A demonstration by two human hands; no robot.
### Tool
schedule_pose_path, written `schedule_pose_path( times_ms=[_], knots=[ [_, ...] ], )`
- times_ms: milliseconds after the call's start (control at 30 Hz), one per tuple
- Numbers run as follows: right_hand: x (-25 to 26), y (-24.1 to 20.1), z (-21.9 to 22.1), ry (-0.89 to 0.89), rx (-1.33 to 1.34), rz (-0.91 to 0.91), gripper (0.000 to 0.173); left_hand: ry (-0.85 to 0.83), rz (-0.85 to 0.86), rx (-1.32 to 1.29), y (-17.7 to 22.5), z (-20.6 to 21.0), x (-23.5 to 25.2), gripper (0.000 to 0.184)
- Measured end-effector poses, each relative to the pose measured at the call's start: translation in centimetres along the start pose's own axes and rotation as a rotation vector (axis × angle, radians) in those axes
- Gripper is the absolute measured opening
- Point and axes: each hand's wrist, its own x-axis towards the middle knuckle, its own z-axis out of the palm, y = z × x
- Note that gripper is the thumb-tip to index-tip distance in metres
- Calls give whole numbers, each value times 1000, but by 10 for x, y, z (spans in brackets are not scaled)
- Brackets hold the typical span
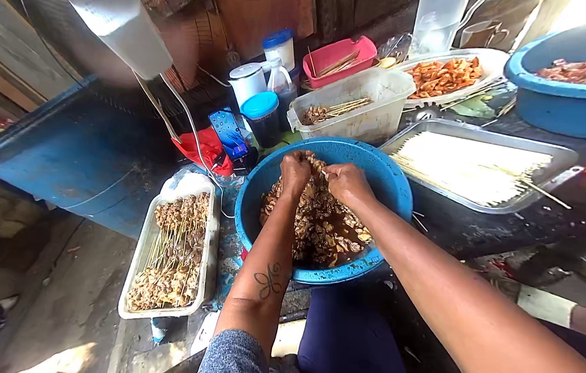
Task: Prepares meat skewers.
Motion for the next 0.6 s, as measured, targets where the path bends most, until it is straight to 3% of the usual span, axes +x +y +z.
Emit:
schedule_pose_path(
  times_ms=[100, 200, 267, 367, 467, 600],
  knots=[
    [-1, 0, -2, 60, 45, 23, 33, -106, 79, -30, 2, 1, -1, 28],
    [1, 2, -5, 104, 51, 43, 34, -265, -81, -146, 3, -3, -6, 49],
    [2, 5, -7, 132, 80, 49, 34, -318, -104, 31, -1, -5, -6, 35],
    [3, 8, -8, 183, 116, 38, 34, -444, 21, 296, -1, -6, -10, 15],
    [3, 9, -9, 242, 144, 22, 35, -584, 132, 470, 4, 8, -18, 15],
    [4, 12, -7, 260, 173, 5, 34, -594, 49, 665, -7, 24, -13, 21]
  ],
)
